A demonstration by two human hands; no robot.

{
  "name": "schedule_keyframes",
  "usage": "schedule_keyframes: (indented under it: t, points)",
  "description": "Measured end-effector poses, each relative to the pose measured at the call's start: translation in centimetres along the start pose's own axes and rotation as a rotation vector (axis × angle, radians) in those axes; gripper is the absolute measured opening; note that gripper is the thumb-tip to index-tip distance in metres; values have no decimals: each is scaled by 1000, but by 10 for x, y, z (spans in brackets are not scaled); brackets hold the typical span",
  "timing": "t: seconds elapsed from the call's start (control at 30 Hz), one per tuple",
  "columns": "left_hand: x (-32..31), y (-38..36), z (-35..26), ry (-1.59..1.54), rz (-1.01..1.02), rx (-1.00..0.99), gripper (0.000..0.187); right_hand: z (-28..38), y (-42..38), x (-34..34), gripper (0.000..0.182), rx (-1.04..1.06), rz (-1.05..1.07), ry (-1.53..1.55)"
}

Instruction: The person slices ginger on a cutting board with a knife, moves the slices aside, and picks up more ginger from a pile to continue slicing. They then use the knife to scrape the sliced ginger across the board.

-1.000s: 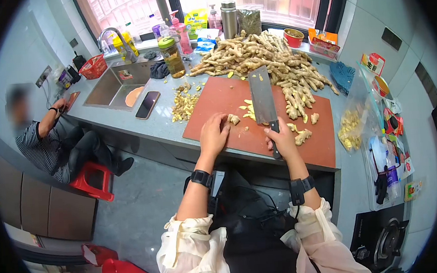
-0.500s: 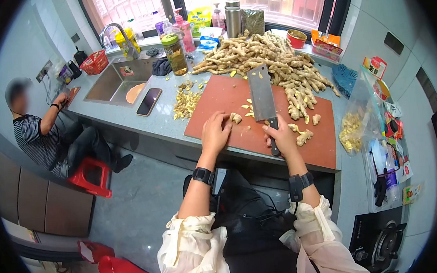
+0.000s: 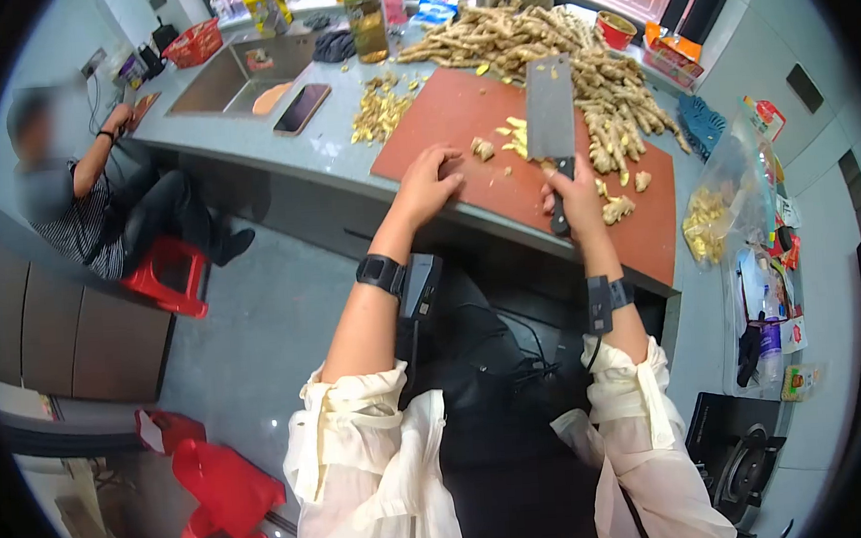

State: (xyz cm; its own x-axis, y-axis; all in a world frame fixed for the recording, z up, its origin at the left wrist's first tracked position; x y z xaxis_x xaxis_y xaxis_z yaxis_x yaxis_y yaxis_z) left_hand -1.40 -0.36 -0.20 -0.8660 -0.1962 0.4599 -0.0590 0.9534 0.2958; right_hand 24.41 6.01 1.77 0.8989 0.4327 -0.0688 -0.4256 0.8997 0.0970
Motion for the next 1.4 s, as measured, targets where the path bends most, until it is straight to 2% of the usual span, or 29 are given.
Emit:
schedule_keyframes:
  t: [0.07,0.23,0.43,0.57,0.63,0.7,0.77,0.87,1.1,1.4]
  points:
    - [5,-8,3,-23,3,34,40,3,0,0,20,-9,12,-16]
    - [10,-19,-4,78,164,58,42,-1,4,5,19,3,8,-30]
    - [16,-31,-18,84,180,109,43,1,1,5,23,10,4,0]
    - [8,-31,-17,103,148,107,41,1,2,7,20,4,18,-36]
    - [2,-30,-20,272,128,95,39,-1,2,8,17,0,15,-35]
    - [-1,-32,-26,344,95,142,40,-5,5,11,24,26,6,-19]
    - [-6,-35,-28,487,62,158,42,-5,3,10,22,23,15,2]
    - [-13,-37,-29,508,26,219,42,-6,4,11,16,19,25,-28]
    - [-20,-38,-39,541,-15,301,33,-8,6,11,18,26,24,-35]
    - [-27,-41,-40,571,-174,209,30,-10,5,12,17,10,7,13]
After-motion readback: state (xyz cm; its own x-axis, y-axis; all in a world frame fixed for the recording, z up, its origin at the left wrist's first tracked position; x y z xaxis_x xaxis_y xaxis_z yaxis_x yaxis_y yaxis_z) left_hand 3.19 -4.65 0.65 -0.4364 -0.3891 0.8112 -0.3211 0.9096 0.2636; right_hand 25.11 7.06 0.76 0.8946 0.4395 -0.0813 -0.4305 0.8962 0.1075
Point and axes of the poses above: each hand's wrist, its own y-axis towards the middle knuckle, its own x-axis out of the back of the hand, z = x × y, the point moved 5 cm from there along y, towards the middle knuckle, and after that the axes turned 6 degrees about z, right-handed, at the moved point
